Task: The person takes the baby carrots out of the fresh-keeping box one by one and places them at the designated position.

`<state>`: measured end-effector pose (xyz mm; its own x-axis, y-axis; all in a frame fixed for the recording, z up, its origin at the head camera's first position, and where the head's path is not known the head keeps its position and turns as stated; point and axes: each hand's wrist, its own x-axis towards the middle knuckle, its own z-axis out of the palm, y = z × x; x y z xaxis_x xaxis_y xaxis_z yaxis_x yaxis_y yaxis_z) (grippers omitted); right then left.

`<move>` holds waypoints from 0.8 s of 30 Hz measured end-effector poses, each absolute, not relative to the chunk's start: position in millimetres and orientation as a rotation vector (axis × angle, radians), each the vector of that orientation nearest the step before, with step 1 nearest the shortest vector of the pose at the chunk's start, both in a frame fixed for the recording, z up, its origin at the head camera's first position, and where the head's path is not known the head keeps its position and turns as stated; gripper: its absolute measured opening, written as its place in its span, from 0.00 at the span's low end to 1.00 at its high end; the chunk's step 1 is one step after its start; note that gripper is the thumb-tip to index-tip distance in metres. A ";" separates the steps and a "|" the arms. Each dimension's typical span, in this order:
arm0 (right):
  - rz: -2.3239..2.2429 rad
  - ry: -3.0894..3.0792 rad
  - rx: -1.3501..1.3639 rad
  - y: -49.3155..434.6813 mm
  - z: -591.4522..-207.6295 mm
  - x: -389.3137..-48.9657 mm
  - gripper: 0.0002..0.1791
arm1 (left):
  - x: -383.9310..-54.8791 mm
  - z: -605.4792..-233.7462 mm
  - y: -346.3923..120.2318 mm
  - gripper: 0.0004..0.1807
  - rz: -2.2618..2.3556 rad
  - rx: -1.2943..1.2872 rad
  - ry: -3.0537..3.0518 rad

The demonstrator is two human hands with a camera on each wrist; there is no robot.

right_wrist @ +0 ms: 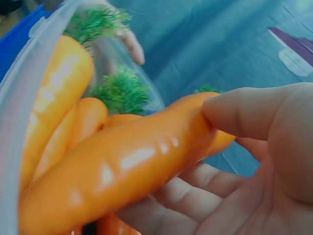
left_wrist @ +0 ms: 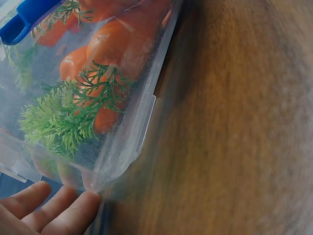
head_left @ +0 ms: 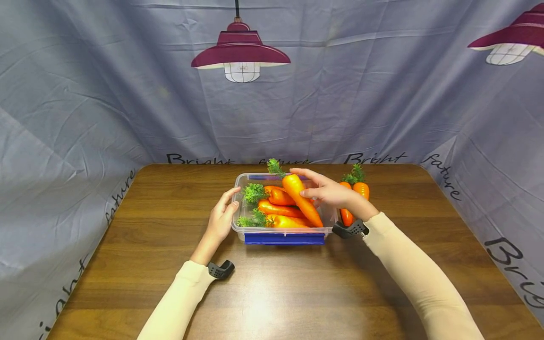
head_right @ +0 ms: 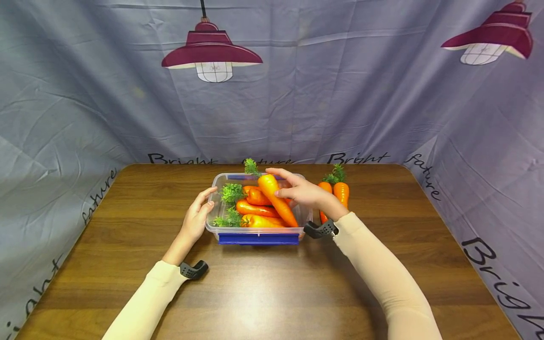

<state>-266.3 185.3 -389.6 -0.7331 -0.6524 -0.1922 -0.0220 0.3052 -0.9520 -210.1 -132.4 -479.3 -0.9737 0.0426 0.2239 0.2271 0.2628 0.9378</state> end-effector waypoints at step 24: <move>-2.031 1.838 -0.369 315.1 -391.3 -249.3 0.32 | -210.6 -480.7 -132.5 0.23 -1.816 -0.283 -2.346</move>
<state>-249.3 315.1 -391.3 -0.8953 -0.4421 -0.0554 0.0992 -0.0765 -0.9921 -210.6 -132.5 -480.7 -0.9692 0.0510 0.2410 0.2461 0.2442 0.9380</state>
